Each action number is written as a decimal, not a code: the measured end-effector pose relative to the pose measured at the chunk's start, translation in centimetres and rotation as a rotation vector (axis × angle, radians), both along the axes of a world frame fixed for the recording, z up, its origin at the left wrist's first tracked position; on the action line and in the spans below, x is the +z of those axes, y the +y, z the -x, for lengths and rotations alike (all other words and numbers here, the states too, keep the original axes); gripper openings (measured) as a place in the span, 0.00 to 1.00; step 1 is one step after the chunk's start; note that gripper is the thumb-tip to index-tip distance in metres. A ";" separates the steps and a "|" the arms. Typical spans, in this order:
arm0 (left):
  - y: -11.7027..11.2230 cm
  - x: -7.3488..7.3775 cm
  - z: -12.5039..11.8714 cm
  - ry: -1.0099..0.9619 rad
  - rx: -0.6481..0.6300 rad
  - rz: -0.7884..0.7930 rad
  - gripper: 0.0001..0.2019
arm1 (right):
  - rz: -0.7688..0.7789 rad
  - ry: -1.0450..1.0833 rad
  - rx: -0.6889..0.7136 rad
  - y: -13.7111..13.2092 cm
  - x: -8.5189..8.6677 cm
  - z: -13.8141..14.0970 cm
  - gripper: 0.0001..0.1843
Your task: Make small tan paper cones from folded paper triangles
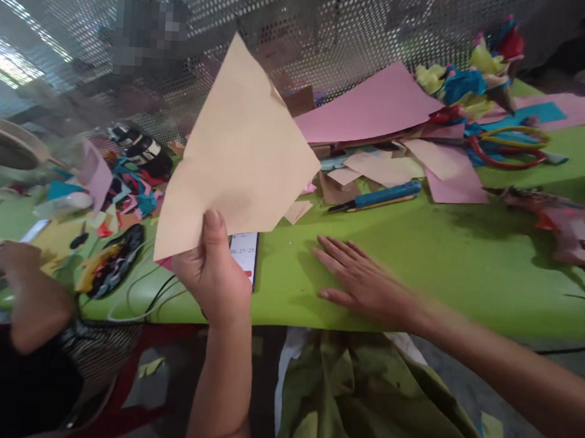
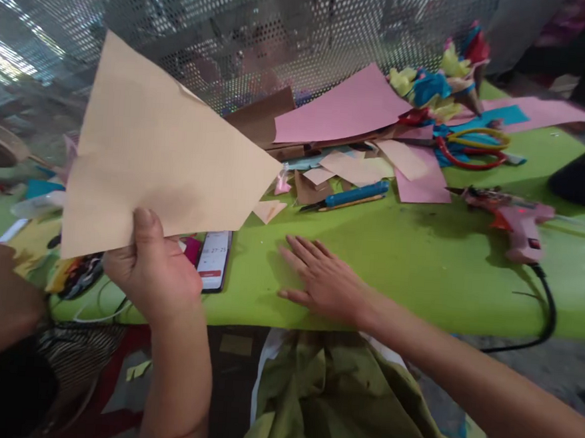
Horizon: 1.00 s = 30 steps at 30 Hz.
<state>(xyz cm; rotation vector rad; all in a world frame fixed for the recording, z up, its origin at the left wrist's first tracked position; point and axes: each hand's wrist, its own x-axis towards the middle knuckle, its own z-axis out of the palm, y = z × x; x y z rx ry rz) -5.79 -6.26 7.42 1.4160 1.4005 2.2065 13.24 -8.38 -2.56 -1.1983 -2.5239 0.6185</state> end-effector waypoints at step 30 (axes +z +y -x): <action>-6.2 -7.7 -4.7 1.048 -0.804 0.452 0.26 | -0.288 0.214 -0.343 -6.1 -0.6 -9.1 0.16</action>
